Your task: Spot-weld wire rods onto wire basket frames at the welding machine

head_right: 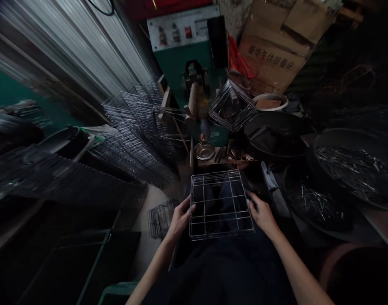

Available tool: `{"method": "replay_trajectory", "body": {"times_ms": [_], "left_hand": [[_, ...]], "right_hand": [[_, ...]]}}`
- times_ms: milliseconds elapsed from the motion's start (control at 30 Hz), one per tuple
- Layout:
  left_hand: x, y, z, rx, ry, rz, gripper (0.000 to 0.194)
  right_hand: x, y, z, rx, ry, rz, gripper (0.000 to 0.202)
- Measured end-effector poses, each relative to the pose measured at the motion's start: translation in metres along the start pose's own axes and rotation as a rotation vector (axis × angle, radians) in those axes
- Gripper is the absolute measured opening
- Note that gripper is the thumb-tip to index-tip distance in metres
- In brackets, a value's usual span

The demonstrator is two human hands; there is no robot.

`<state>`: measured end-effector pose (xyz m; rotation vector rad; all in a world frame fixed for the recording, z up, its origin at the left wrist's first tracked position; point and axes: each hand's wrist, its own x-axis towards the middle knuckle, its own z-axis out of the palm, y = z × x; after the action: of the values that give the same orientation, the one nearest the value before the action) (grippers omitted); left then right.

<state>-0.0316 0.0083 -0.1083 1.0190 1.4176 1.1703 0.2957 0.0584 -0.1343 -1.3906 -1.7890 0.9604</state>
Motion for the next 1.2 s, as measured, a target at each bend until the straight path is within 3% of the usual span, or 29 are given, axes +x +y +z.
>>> {"method": "replay_trajectory", "body": {"times_ms": [233,367,433,533,633,700,833,933,1000,1133,1200], "left_hand": [[-0.006,-0.002,-0.011,0.042,-0.117,-0.072,0.08],[-0.006,0.0,-0.021,0.102,-0.189,-0.118,0.084],[-0.003,0.004,-0.03,0.157,-0.212,-0.136,0.085],[0.007,0.023,-0.048,0.297,-0.231,-0.07,0.075],[0.026,0.063,-0.056,0.443,-0.178,0.113,0.066],[0.042,0.097,-0.049,0.516,-0.209,0.212,0.072],[0.07,0.156,-0.015,0.7,-0.56,0.271,0.1],[0.081,0.179,0.009,0.759,-0.796,0.192,0.107],[0.08,0.184,0.019,0.778,-0.885,0.175,0.103],[0.063,0.191,0.027,0.91,-0.898,0.278,0.099],[0.052,0.201,0.026,0.994,-0.816,0.366,0.098]], "right_hand": [[0.002,-0.003,-0.001,-0.029,-0.05,-0.043,0.047],[0.006,0.001,-0.003,0.036,-0.049,0.004,0.048],[0.006,0.006,-0.006,0.11,-0.108,0.077,0.053],[0.001,0.01,-0.006,0.274,-0.243,0.226,0.067],[-0.007,0.004,-0.002,0.428,-0.27,0.25,0.075],[-0.013,-0.007,0.001,0.439,-0.21,0.19,0.075],[-0.029,-0.039,0.002,0.309,-0.094,0.023,0.063],[-0.044,-0.059,-0.002,0.284,-0.11,-0.067,0.057],[-0.054,-0.068,-0.009,0.287,-0.15,-0.102,0.057],[-0.058,-0.07,-0.049,0.211,-0.293,-0.155,0.049],[-0.045,-0.056,-0.091,0.097,-0.203,-0.18,0.036]]}}
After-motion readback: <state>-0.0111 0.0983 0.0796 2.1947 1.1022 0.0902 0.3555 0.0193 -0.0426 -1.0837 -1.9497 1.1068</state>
